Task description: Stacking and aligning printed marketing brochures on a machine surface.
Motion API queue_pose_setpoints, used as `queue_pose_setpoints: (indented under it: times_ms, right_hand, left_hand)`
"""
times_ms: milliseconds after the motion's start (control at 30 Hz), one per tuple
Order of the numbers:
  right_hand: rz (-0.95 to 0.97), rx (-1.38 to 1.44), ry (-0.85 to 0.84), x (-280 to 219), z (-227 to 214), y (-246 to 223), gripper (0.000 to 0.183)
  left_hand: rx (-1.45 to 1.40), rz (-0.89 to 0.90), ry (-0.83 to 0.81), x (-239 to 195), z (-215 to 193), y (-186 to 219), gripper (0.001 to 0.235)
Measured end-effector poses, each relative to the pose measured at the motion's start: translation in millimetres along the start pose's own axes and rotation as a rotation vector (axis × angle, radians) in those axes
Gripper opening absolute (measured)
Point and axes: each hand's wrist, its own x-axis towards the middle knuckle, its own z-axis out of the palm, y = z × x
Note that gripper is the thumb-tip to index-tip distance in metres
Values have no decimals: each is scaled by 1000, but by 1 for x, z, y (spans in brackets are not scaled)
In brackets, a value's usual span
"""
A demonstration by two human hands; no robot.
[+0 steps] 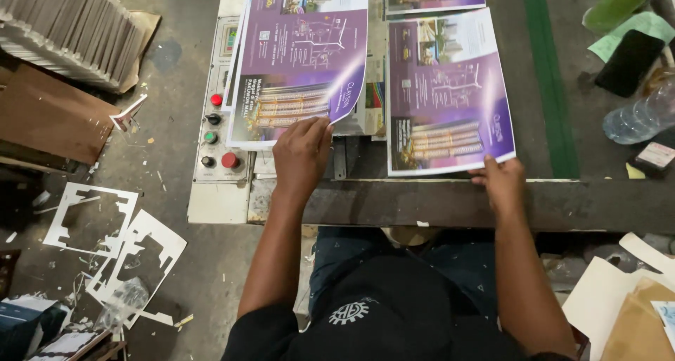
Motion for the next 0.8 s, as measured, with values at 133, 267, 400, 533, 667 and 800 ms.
queue_pose_setpoints:
  times_ms: [133, 267, 400, 533, 667, 800]
  right_hand:
    - [-15, 30, -30, 40, 18, -18, 25]
    - [61, -40, -23, 72, 30, -34, 25]
    - [-27, 71, -81, 97, 29, -26, 25]
    - [11, 59, -60, 102, 27, -21, 24]
    - [63, 45, -43, 108, 25, -15, 23]
    - [116, 125, -66, 148, 29, -5, 22]
  left_hand:
    - [-24, -17, 3, 0, -4, 3, 12]
    - [-34, -23, 2, -1, -6, 0, 12]
    - [-10, -26, 6, 1, -6, 0, 12]
    - [17, -39, -9, -1, 2, -9, 13]
    - [63, -34, -47, -2, 7, -11, 18]
    - [48, -37, -40, 0, 3, -4, 18]
